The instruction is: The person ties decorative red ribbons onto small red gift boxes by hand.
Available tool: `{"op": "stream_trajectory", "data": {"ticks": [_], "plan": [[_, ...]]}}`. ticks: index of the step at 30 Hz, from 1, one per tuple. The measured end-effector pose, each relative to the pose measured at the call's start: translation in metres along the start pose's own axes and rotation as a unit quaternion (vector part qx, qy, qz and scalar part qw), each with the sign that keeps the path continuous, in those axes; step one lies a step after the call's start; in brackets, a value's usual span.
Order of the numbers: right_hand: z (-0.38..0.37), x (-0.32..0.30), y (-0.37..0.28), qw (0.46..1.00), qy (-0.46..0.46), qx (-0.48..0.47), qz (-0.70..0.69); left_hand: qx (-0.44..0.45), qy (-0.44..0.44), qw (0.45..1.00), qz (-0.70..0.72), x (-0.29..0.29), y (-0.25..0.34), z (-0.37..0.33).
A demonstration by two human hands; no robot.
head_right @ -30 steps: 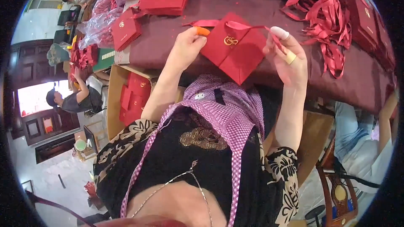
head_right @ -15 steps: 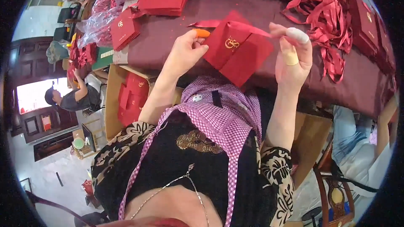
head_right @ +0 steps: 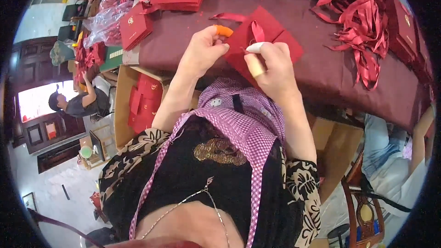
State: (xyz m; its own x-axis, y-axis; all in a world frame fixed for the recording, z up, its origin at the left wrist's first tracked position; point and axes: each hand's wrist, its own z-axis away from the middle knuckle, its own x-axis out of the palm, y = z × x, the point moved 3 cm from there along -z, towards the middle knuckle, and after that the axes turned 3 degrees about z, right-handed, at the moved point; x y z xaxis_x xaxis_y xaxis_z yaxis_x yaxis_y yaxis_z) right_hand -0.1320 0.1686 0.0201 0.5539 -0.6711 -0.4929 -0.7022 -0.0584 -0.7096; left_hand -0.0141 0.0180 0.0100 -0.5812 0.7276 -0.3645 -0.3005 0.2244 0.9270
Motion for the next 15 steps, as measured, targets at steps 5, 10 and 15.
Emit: {"op": "stream_trajectory", "data": {"ticks": [5, 10, 15], "plan": [[-0.002, 0.014, -0.004, 0.995, 0.008, -0.051, 0.091, -0.045, -0.021, 0.975, 0.216, 0.004, 0.001, 0.003], [-0.004, 0.012, -0.005, 0.996, -0.014, -0.05, 0.074, -0.076, -0.037, 0.958, 0.275, 0.002, 0.002, 0.003], [-0.003, 0.013, -0.003, 0.995, -0.04, -0.062, 0.067, -0.087, -0.041, 0.939, 0.329, 0.002, 0.001, 0.004]]}}
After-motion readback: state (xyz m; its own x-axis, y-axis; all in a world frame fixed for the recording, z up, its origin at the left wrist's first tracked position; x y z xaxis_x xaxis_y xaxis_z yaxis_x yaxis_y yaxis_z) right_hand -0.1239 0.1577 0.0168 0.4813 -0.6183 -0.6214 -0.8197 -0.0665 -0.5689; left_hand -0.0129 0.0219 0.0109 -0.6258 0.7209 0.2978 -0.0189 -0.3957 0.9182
